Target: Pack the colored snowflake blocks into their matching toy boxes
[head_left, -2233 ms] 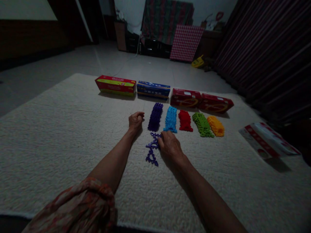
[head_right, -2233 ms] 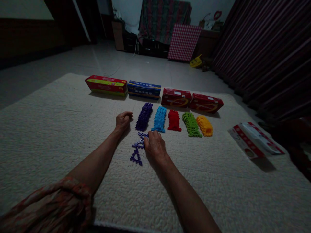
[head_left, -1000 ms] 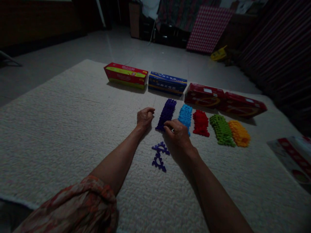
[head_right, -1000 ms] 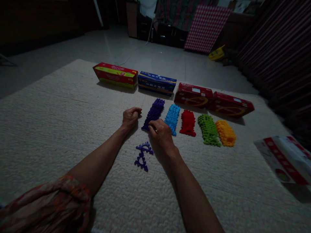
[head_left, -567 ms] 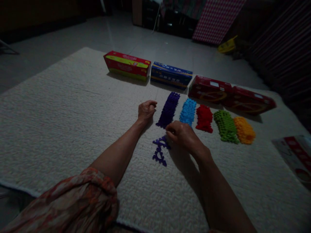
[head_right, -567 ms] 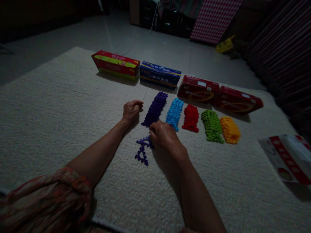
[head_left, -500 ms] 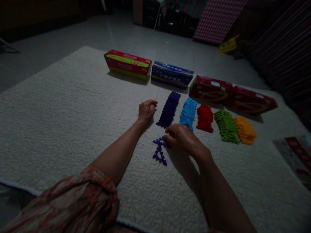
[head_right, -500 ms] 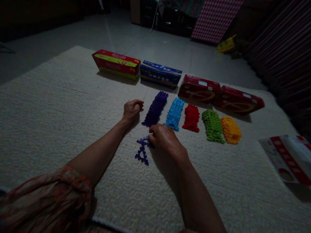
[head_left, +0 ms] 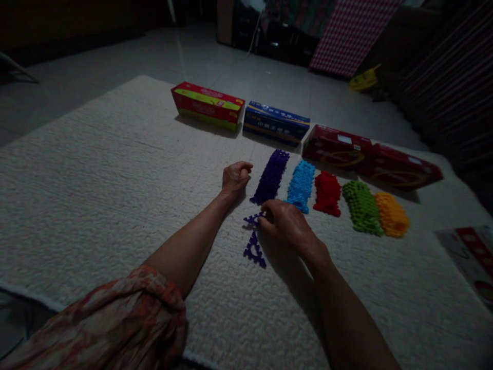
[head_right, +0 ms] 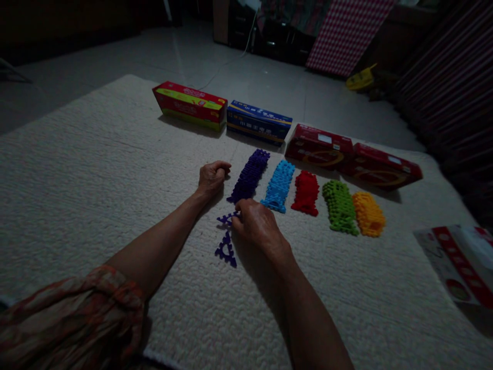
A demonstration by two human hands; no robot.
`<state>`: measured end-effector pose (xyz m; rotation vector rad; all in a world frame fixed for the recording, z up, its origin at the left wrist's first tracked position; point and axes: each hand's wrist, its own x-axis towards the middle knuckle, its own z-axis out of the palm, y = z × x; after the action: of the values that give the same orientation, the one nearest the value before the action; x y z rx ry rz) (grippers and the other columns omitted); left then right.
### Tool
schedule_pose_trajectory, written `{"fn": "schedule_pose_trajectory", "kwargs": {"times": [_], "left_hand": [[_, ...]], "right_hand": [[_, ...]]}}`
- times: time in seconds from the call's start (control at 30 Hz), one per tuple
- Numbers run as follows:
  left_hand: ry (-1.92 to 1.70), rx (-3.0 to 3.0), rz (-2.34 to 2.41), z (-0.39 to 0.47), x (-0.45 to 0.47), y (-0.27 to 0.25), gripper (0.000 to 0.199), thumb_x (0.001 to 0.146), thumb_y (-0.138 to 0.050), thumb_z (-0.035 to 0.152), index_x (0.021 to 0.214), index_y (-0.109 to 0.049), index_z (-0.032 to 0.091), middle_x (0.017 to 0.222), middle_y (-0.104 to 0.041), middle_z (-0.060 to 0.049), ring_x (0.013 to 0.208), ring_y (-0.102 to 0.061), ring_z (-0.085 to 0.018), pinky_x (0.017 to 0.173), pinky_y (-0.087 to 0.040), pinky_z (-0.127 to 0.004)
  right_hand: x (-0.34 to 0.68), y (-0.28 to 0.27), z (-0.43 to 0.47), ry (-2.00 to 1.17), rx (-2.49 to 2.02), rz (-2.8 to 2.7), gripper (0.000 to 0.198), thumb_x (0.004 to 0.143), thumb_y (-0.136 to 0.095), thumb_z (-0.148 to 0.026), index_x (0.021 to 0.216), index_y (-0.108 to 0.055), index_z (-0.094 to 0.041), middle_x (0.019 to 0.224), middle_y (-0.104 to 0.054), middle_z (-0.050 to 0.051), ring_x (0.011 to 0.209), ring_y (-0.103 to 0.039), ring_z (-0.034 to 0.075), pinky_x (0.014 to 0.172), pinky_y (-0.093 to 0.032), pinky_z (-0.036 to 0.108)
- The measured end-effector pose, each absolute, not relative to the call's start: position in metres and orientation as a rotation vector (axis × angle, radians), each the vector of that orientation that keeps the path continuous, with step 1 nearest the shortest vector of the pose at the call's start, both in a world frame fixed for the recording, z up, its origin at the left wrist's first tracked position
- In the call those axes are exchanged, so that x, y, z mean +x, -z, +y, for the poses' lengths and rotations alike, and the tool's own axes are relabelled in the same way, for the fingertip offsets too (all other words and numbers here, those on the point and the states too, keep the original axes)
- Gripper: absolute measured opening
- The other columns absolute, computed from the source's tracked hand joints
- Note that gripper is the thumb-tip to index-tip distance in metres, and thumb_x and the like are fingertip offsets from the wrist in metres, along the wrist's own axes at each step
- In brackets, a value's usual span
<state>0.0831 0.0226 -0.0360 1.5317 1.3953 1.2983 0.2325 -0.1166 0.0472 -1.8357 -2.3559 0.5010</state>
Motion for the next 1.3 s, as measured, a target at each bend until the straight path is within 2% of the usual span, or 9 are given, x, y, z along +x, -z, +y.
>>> {"fn": "schedule_pose_trajectory", "kwargs": {"times": [0.23, 0.57, 1.07, 1.2, 1.3], "left_hand": [[-1.265, 1.547, 1.430, 0.020, 0.083, 0.029, 0.037, 0.078, -0.049, 0.006, 0.091, -0.083, 0.017, 0.084, -0.079, -0.006, 0.078, -0.074, -0.020, 0.077, -0.060, -0.031], [-1.283, 1.550, 1.410, 0.022, 0.083, 0.032, 0.037, 0.079, -0.049, 0.005, 0.092, -0.082, 0.016, 0.085, -0.078, -0.007, 0.077, -0.073, -0.021, 0.075, -0.060, -0.032], [-1.272, 1.526, 1.428, 0.020, 0.084, 0.029, 0.037, 0.078, -0.050, 0.007, 0.092, -0.083, 0.016, 0.086, -0.079, -0.007, 0.079, -0.074, -0.020, 0.076, -0.060, -0.032], [-1.261, 1.545, 1.420, 0.021, 0.083, 0.032, 0.037, 0.081, -0.049, 0.008, 0.095, -0.082, 0.017, 0.088, -0.079, -0.006, 0.079, -0.074, -0.019, 0.076, -0.060, -0.030], [-1.248, 1.562, 1.429, 0.022, 0.083, 0.033, 0.039, 0.082, -0.048, 0.008, 0.096, -0.082, 0.018, 0.088, -0.079, -0.006, 0.080, -0.074, -0.019, 0.076, -0.060, -0.029]], "right_hand": [[0.237, -0.029, -0.103, -0.227, -1.718, -2.088, 0.017, 0.090, -0.062, -0.019, 0.106, -0.068, -0.018, 0.102, -0.071, 0.012, 0.091, -0.064, 0.025, 0.081, -0.046, 0.033], [0.230, -0.018, -0.103, -0.154, -1.784, -2.008, 0.022, 0.093, -0.061, -0.019, 0.113, -0.069, -0.015, 0.107, -0.071, 0.015, 0.096, -0.065, 0.027, 0.086, -0.048, 0.036], [0.231, -0.019, -0.102, -0.172, -1.781, -1.987, 0.023, 0.091, -0.062, -0.020, 0.112, -0.069, -0.015, 0.106, -0.071, 0.015, 0.095, -0.066, 0.027, 0.085, -0.049, 0.036], [0.236, -0.027, -0.101, -0.210, -1.684, -2.038, 0.015, 0.091, -0.060, -0.018, 0.102, -0.071, -0.015, 0.101, -0.073, 0.013, 0.089, -0.066, 0.025, 0.083, -0.048, 0.035], [0.239, -0.040, -0.106, -0.428, -1.605, -2.199, 0.014, 0.090, -0.059, -0.015, 0.094, -0.072, -0.017, 0.094, -0.074, 0.010, 0.085, -0.066, 0.022, 0.078, -0.047, 0.033]]}}
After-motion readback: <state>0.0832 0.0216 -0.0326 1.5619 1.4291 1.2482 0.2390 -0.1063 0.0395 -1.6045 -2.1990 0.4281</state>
